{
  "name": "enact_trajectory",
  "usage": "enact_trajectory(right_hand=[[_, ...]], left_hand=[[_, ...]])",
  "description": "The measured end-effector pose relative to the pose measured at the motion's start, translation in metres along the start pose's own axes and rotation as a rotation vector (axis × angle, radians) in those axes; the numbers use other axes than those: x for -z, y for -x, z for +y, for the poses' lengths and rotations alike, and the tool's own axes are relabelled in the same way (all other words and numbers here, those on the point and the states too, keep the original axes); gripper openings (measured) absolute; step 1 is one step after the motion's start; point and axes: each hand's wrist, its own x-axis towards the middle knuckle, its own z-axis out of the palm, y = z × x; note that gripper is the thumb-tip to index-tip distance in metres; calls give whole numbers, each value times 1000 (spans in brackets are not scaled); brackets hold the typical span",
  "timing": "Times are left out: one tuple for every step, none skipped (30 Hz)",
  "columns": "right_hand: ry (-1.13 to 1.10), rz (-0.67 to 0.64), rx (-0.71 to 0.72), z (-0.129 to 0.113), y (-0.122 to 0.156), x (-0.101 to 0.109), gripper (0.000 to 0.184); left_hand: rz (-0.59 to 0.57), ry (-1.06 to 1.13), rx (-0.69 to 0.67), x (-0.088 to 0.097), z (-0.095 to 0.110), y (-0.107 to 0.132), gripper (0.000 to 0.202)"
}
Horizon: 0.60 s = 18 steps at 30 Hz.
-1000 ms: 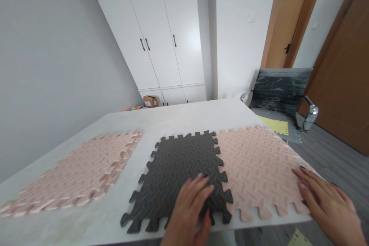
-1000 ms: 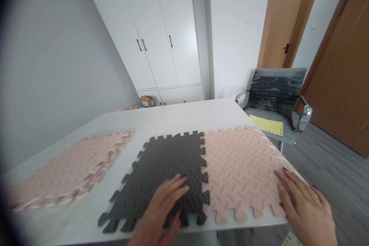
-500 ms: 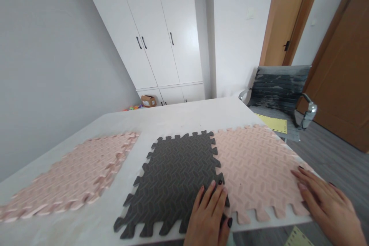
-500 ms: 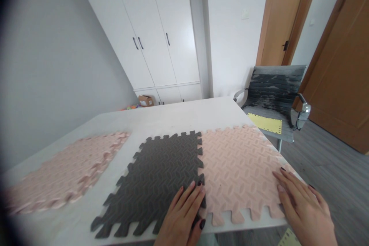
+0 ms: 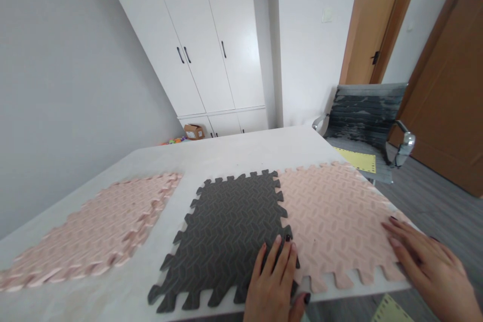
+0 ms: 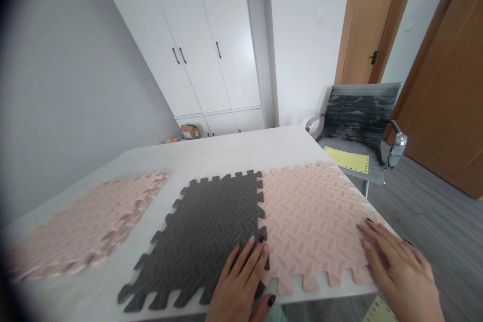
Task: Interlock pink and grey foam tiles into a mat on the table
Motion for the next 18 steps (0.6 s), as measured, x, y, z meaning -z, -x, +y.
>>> enact_trajectory(right_hand=[[-5, -3, 0, 0, 0, 0, 44], [-12, -6, 1, -1, 0, 0, 44], [-19, -7, 2, -1, 0, 1, 44], [-25, -8, 4, -1, 0, 0, 44], [-30, -8, 5, 0, 0, 0, 44], [-30, -8, 5, 0, 1, 0, 43], [-27, -11, 2, 2, 1, -1, 43], [-24, -19, -1, 5, 2, -1, 43], [-24, -33, -4, 7, 2, -2, 42], [-28, -49, -4, 10, 1, -2, 42], [-37, -64, -1, 12, -1, -2, 42], [-50, -74, 8, 13, -5, -2, 43], [-67, -82, 24, 10, -11, -1, 44], [-82, -89, 43, 3, -18, 1, 44], [-97, -97, 67, -8, -26, 3, 45], [-117, -118, 96, -24, -35, 6, 46], [-132, -144, 125, -44, -44, 8, 46], [-154, -190, 159, -66, -53, 10, 47]], left_hand=[[5, 1, -13, -2, 0, 1, 64], [5, -3, -27, -3, 0, 3, 73], [4, -13, -42, -4, 1, 4, 81], [2, -28, -54, -5, 1, 5, 86], [-2, -41, -56, -5, 2, 6, 87], [-9, -49, -50, -5, 3, 7, 85], [-21, -51, -42, -5, 4, 7, 82], [-43, -48, -33, -5, 5, 8, 77], [-72, -45, -21, -4, 6, 9, 70], [-103, -44, -8, -4, 7, 10, 64], [-128, -45, 2, -3, 8, 11, 60], [-143, -44, 13, -3, 8, 12, 59], [-146, -40, 29, -3, 9, 12, 59], [-138, -31, 48, -3, 9, 13, 60], [-124, -18, 62, -3, 10, 14, 61], [-115, -2, 75, -3, 11, 15, 61], [-111, 12, 91, -4, 11, 16, 61], [-113, 27, 108, -4, 12, 17, 61]])
